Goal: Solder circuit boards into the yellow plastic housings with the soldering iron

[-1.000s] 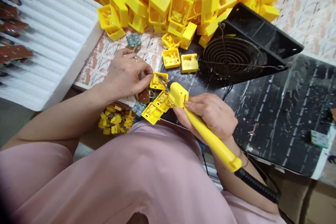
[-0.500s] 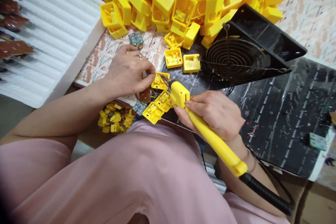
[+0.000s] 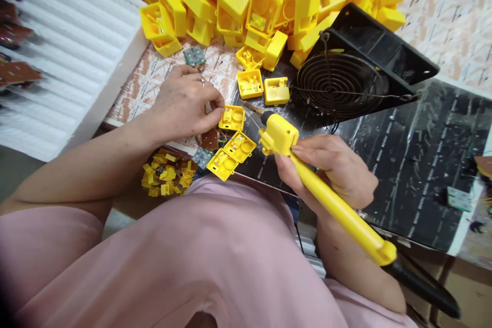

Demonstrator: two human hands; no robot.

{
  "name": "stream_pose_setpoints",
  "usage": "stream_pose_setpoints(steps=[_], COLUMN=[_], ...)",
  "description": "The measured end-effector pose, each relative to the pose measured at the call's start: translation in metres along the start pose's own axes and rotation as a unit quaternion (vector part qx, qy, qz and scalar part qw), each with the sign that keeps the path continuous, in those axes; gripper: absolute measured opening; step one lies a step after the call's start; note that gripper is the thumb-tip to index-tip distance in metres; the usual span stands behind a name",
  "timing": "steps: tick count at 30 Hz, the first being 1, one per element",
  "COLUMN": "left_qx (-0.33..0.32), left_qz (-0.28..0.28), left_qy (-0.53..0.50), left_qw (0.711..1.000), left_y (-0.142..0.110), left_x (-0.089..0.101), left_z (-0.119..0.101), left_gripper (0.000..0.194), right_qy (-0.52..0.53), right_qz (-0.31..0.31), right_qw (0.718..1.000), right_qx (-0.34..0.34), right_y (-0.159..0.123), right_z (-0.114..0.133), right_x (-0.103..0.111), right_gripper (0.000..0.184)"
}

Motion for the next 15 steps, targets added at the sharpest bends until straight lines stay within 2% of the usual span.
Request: stream_pose_setpoints(steps=[2, 4, 8, 9, 11, 13, 15], left_qx=[0.006, 0.011, 0.027, 0.037, 0.065, 0.097, 0.109], left_qz=[0.008, 0.011, 0.027, 0.026, -0.002, -0.074, -0.129], left_qy=[0.0, 0.001, 0.001, -0.005, -0.035, -0.077, -0.118], left_qw=[1.0, 1.0, 0.999, 0.999, 0.997, 0.99, 0.979], left_y=[0.0, -0.001, 0.0, 0.001, 0.002, 0.0, -0.006], left_x=[-0.001, -0.003, 0.0, 0.006, 0.025, 0.049, 0.066], left_z=[0.001, 0.001, -0.001, 0.0, 0.003, 0.009, 0.012], left_gripper=[0.029, 0.028, 0.028, 0.029, 0.036, 0.039, 0.027], right_qy=[0.007, -0.015, -0.047, -0.049, -0.052, -0.067, -0.071], right_qz=[-0.072, -0.118, -0.103, -0.11, -0.164, -0.219, -0.266], right_qw=[0.997, 0.992, 0.993, 0.992, 0.985, 0.973, 0.961], right_qx=[0.04, 0.042, -0.009, -0.024, -0.018, -0.003, 0.011], right_y=[-0.003, -0.006, -0.01, -0.01, -0.011, -0.011, -0.011], right_z=[0.004, 0.01, 0.02, 0.021, 0.022, 0.02, 0.015], right_x=[-0.002, -0.002, 0.0, 0.001, 0.0, -0.001, -0.001], right_gripper=[0.036, 0.048, 0.051, 0.047, 0.042, 0.045, 0.042])
Point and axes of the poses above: each hand's wrist, its own y-axis towards the middle knuckle, its own x-axis out of the back of the hand, z = x × y, the point moved 2 cm from there along y, towards the middle knuckle, and after that the axes turned 12 degrees about -z, right-handed, at the moved point
